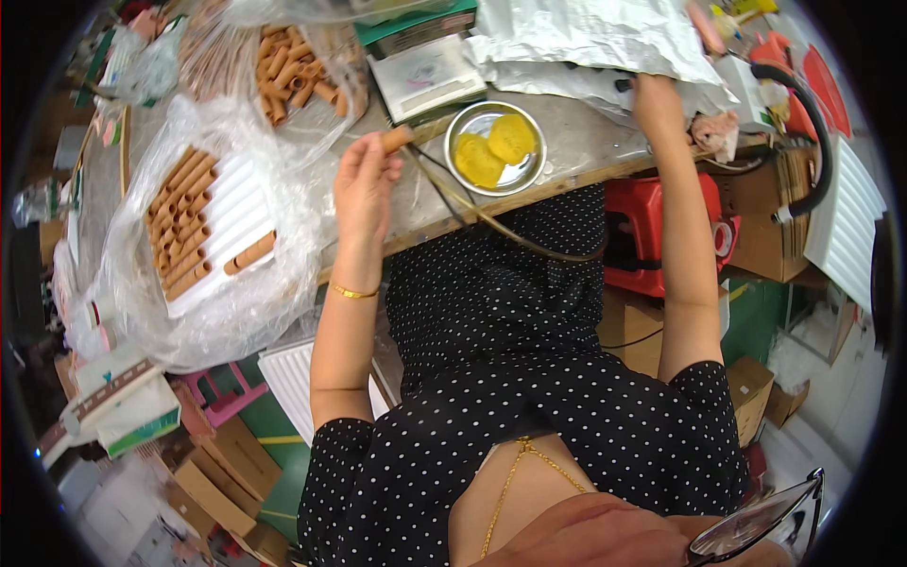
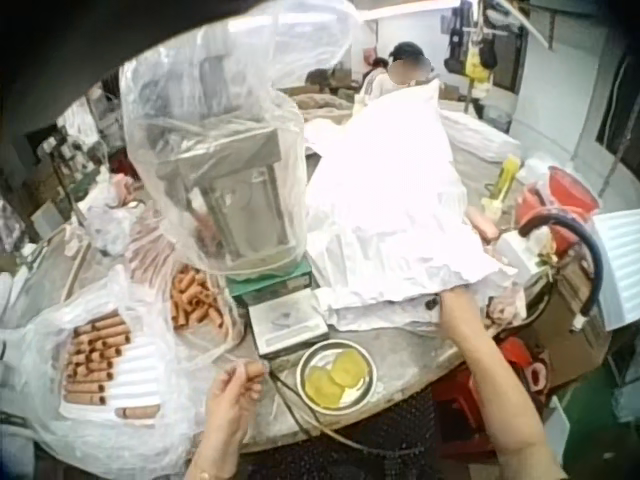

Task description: The recorder applies glue from a small container to the ends of small cardboard tubes and arranges them into a tray for packaging.

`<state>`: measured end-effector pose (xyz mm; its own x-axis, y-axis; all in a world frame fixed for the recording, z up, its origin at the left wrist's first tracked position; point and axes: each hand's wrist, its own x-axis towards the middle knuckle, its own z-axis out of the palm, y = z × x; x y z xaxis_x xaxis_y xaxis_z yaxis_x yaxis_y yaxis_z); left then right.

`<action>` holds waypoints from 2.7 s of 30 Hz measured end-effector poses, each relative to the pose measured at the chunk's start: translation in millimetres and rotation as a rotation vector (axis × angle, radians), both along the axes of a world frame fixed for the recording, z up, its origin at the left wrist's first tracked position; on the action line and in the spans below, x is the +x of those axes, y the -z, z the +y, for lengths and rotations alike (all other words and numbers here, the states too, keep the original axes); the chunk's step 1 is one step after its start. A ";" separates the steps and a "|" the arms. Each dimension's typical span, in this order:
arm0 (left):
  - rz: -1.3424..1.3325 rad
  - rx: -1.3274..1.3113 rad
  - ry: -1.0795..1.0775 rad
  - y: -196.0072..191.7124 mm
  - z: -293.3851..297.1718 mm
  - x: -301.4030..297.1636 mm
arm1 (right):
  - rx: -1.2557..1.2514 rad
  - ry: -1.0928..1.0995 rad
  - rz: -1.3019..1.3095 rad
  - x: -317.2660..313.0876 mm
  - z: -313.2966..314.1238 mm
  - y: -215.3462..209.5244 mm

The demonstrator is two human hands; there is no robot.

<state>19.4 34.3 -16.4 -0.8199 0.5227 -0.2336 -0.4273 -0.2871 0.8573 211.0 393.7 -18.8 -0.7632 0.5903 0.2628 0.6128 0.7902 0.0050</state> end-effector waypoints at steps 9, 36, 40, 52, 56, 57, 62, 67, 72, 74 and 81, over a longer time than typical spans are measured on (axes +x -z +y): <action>-0.108 0.002 0.038 20.6 16.6 21.2 | -0.796 -0.578 0.304 -50.6 -149.9 -15.9; -0.264 0.016 0.114 4.5 13.7 32.1 | -0.910 -0.781 0.535 -78.7 -172.5 -42.1; -0.252 0.037 0.144 4.3 16.5 31.2 | -0.909 -0.786 0.503 -78.8 -168.6 -43.4; 0.190 -0.038 0.103 4.6 10.3 36.8 | -0.920 -0.598 0.280 -74.7 -183.9 -44.4; 0.223 -0.085 0.189 1.2 -14.5 39.6 | -0.741 -0.919 0.217 -86.1 -212.5 -44.2; 0.485 -0.318 0.164 -8.1 -28.1 33.5 | -0.755 -0.905 0.190 -86.5 -215.4 -43.4; 1.361 -1.193 -0.118 -35.9 -160.5 -49.4 | -1.292 -0.567 0.170 -86.5 -199.8 -41.2; 1.360 -1.261 0.202 12.0 -214.2 -85.0 | -1.670 -0.517 0.226 -94.4 -197.3 -22.7; 1.342 -1.169 0.018 -12.0 -209.3 -80.6 | -1.720 -0.467 0.333 -93.1 -198.4 -24.0; 1.293 -1.107 -0.061 -13.4 -197.9 -81.4 | -1.783 -0.434 0.404 -96.4 -195.2 -23.7; 0.122 -0.040 0.286 -24.1 -28.7 -6.2 | -2.237 -0.475 0.847 -129.5 -224.9 -24.6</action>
<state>13.3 5.6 7.7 -0.6643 0.7283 -0.1681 -0.3794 -0.1348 0.9153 81.5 168.7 5.8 -0.9795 0.1950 -0.0503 -0.1027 -0.6985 -0.7083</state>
